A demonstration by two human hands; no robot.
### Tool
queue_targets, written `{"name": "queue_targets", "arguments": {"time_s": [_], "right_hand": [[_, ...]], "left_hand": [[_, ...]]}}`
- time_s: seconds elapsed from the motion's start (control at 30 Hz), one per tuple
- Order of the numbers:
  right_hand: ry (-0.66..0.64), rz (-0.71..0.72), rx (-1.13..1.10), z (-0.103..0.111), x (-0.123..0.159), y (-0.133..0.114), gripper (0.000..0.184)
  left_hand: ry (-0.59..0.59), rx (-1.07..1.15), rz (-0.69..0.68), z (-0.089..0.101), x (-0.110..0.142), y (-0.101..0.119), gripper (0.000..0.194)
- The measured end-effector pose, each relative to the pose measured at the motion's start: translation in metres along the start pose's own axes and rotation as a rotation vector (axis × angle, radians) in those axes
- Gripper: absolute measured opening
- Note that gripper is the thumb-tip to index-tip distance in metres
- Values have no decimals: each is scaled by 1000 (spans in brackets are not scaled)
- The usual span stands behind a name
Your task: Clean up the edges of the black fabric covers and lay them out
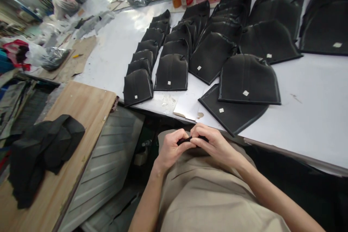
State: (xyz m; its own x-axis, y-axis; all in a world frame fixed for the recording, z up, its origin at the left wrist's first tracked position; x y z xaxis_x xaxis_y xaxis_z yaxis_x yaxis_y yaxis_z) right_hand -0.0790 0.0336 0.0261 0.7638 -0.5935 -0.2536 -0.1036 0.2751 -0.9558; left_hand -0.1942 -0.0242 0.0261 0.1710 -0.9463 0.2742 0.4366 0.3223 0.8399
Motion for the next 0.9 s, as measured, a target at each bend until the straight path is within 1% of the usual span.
{"name": "queue_targets", "arguments": {"time_s": [0.1, 0.17, 0.23, 0.33, 0.47, 0.57, 0.7, 0.9], "right_hand": [[-90, 16, -24, 4, 6, 0, 12], [-113, 24, 13, 8, 11, 1, 12], [-100, 34, 88, 11, 14, 3, 6], [-52, 36, 166, 12, 17, 8, 13], [-9, -26, 87, 13, 18, 16, 19], [38, -36, 20, 16, 19, 18, 17], [79, -32, 13, 17, 19, 14, 14], [64, -31, 49, 14, 19, 10, 12]], "left_hand": [[-1, 127, 74, -6, -4, -13, 36], [-3, 162, 97, -8, -4, -17, 37], [-4, 186, 119, -10, -4, -18, 37], [-17, 221, 145, -12, -3, -20, 34], [-19, 247, 128, -11, -2, -24, 31], [-11, 248, 105, -10, -2, -25, 33], [-1, 263, 172, -12, -2, -28, 34], [-9, 329, 250, -17, -3, -26, 28]]}}
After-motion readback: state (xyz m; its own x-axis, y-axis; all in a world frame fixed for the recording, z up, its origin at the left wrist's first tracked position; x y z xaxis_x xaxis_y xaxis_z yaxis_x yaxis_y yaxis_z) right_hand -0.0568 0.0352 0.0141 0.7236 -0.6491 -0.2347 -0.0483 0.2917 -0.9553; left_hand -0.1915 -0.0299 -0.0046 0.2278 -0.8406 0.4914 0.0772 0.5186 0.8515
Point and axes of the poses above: each hand's wrist, its own x-axis away from the middle knuckle, its own z-axis out of the back of the hand, y = z × x, the point moved 8 cm from there along -x, towards the middle knuckle, and after that the axes turned 10 degrees about z, right-handed, at the moved point
